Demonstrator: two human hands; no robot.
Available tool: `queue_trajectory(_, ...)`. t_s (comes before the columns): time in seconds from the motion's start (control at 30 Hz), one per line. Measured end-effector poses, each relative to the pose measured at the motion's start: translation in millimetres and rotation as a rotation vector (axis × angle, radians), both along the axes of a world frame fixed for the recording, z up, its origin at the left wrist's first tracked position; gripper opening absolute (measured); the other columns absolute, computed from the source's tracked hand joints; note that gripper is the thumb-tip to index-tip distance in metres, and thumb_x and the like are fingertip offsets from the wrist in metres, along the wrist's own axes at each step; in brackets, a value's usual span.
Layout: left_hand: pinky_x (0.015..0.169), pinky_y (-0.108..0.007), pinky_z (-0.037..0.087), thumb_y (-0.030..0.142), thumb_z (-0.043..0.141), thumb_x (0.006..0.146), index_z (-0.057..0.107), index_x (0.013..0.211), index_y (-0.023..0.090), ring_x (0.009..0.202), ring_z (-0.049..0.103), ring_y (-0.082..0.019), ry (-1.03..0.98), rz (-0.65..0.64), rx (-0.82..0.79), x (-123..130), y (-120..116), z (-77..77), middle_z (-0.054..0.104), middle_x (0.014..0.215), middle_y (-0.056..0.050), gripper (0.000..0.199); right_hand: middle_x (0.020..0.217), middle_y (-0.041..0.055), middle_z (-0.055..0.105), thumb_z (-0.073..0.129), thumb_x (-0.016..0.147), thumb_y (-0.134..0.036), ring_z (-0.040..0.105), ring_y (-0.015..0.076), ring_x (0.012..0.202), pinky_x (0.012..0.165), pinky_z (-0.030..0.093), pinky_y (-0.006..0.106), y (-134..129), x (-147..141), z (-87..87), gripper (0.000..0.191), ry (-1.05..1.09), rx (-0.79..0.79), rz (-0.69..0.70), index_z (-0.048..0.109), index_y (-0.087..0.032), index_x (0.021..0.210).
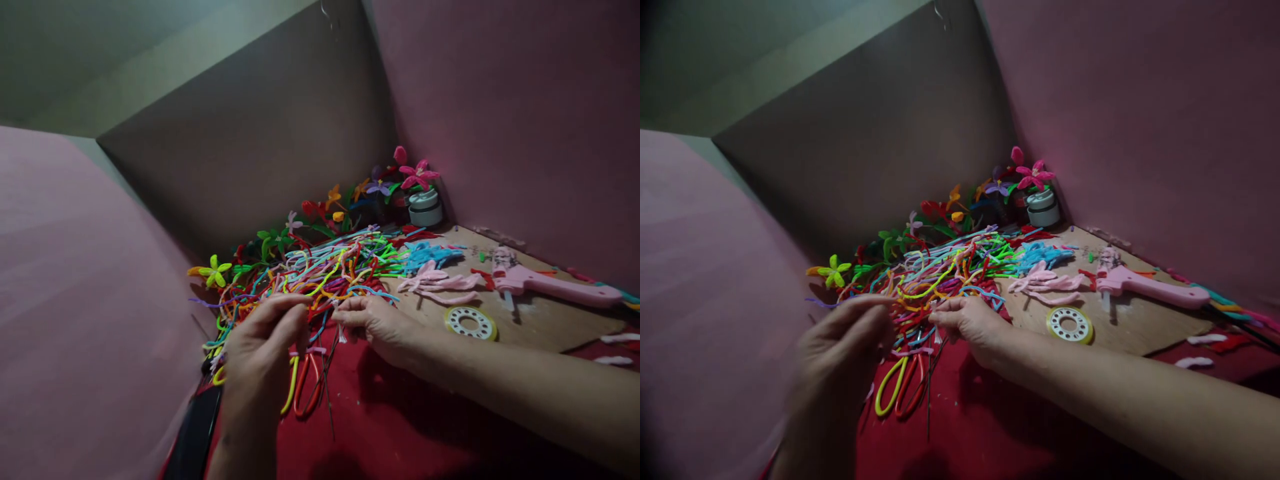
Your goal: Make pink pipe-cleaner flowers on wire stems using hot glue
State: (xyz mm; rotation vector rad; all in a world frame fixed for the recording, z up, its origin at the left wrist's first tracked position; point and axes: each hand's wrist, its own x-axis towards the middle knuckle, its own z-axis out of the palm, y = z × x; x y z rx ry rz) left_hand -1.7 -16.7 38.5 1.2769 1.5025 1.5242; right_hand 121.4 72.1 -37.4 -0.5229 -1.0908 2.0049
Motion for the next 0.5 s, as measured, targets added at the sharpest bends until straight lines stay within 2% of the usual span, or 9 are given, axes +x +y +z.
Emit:
queue_trajectory(0.07, 0.043, -0.016, 0.034, 0.024, 0.067, 0.071, 0.064, 0.082, 0.013, 0.046, 0.043, -0.005, 0.031, -0.063, -0.081, 2, 19, -13.1, 0.053, 0.055, 0.004, 0.015, 0.053, -0.0029, 0.053, 0.074, 0.057, -0.028, 0.039, 0.0072, 0.048, 0.051, 0.027, 0.024, 0, -2, -1.9, 0.019, 0.028, 0.044, -0.051, 0.063, -0.014, 0.063)
queue_trajectory(0.17, 0.038, -0.016, 0.029, 0.026, 0.068, 0.069, 0.063, 0.076, 0.013, 0.04, 0.037, -0.003, -0.046, -0.148, -0.191, 2, 43, -36.0, 0.048, 0.049, 0.005, 0.016, 0.057, -0.003, 0.055, 0.072, 0.06, -0.025, 0.04, 0.0076, 0.052, 0.054, 0.027, 0.024, 2, 0, -10.2, 0.014, 0.034, 0.035, -0.123, 0.065, -0.015, 0.066)
queue_trajectory(0.27, 0.036, -0.015, 0.027, 0.027, 0.068, 0.069, 0.061, 0.075, 0.013, 0.038, 0.037, -0.003, -0.204, -0.217, -0.243, -2, 50, -53.3, 0.048, 0.049, 0.005, 0.017, 0.06, -0.0013, 0.057, 0.069, 0.062, -0.024, 0.041, 0.0086, 0.054, 0.056, 0.028, 0.025, 3, 3, -15.9, 0.011, 0.001, 0.056, -0.127, 0.065, -0.014, 0.066)
queue_trajectory(0.37, 0.033, -0.014, 0.027, 0.026, 0.067, 0.07, 0.06, 0.078, 0.014, 0.035, 0.036, -0.003, -0.31, -0.293, -0.274, -6, 49, -61.3, 0.049, 0.049, 0.005, 0.017, 0.058, -0.0014, 0.056, 0.069, 0.061, -0.024, 0.04, 0.0084, 0.053, 0.055, 0.027, 0.025, 3, 5, -17.0, 0.011, -0.003, 0.048, -0.105, 0.065, -0.014, 0.065)
queue_trajectory(0.5, 0.03, -0.014, 0.027, 0.025, 0.069, 0.068, 0.06, 0.075, 0.013, 0.033, 0.036, -0.003, -0.355, -0.331, -0.333, -10, 48, -62.9, 0.049, 0.048, 0.005, 0.017, 0.053, -0.0033, 0.053, 0.071, 0.06, -0.025, 0.037, 0.0069, 0.049, 0.053, 0.024, 0.025, 3, 3, -19.7, 0.013, -0.021, 0.002, -0.096, 0.064, -0.014, 0.062)
